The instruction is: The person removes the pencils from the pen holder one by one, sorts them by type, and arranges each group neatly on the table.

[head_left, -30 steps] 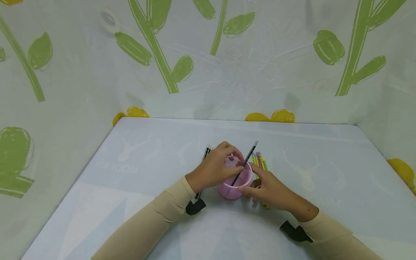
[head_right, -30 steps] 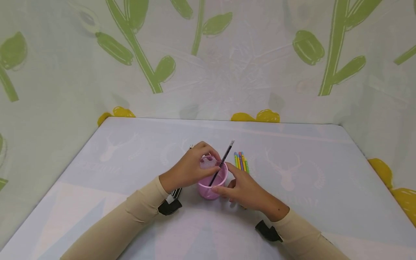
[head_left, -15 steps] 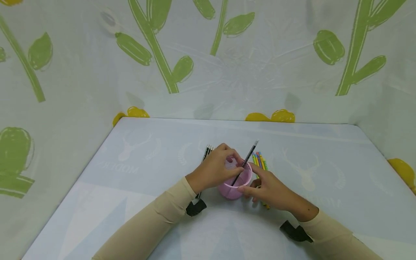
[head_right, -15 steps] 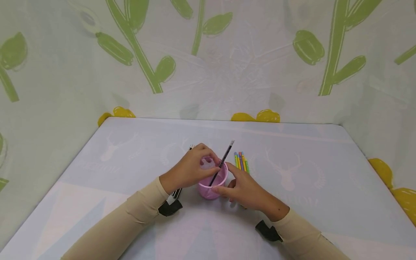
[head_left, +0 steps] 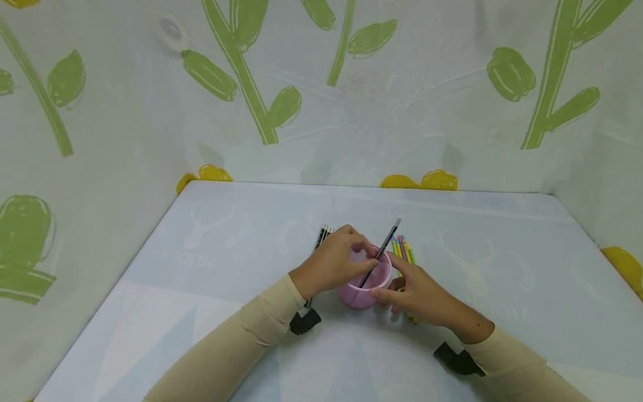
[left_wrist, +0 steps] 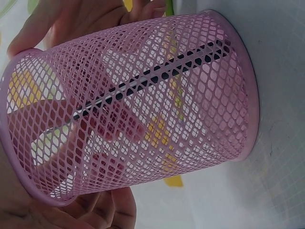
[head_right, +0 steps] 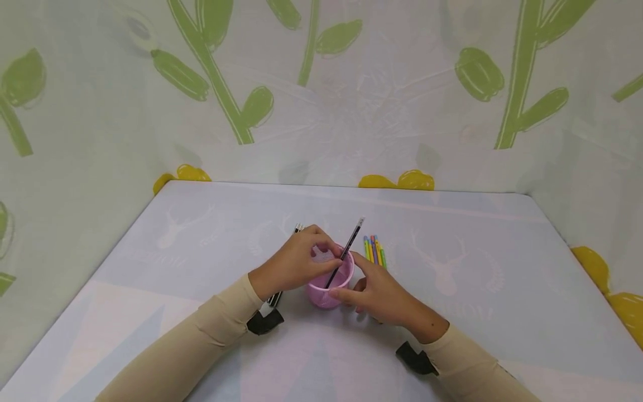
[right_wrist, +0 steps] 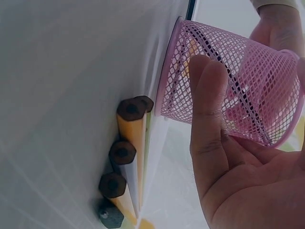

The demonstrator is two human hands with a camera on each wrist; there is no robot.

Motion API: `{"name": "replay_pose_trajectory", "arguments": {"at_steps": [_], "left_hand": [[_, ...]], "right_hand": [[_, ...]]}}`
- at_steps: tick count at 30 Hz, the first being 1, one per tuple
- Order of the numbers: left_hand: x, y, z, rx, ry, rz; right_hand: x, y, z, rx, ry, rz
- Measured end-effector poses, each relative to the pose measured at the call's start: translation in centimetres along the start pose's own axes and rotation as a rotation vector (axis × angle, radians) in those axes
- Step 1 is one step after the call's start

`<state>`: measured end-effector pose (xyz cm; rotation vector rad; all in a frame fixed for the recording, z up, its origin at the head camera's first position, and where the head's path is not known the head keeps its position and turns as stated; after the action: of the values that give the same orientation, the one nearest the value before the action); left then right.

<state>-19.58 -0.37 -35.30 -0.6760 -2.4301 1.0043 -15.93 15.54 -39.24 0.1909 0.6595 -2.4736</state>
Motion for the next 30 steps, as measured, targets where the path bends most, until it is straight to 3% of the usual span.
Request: {"name": "replay_pose_trajectory", "arguments": {"at_steps": [30], "left_hand": [[0.09, -0.04, 0.45, -0.036, -0.045, 0.04]], "right_hand": [[-0.03, 0.22, 0.31, -0.021, -0.01, -0.009]]}}
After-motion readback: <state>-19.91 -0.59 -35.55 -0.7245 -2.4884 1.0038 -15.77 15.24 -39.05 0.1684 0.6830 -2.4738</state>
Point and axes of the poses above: each hand's wrist, its own x-axis towards the middle knuckle, its own y-axis out of the palm, z = x × y, the point moved 5 cm from there along x, towards the middle knuckle, and after that the axes turned 8 degrees about y, right-handed, at the moved point
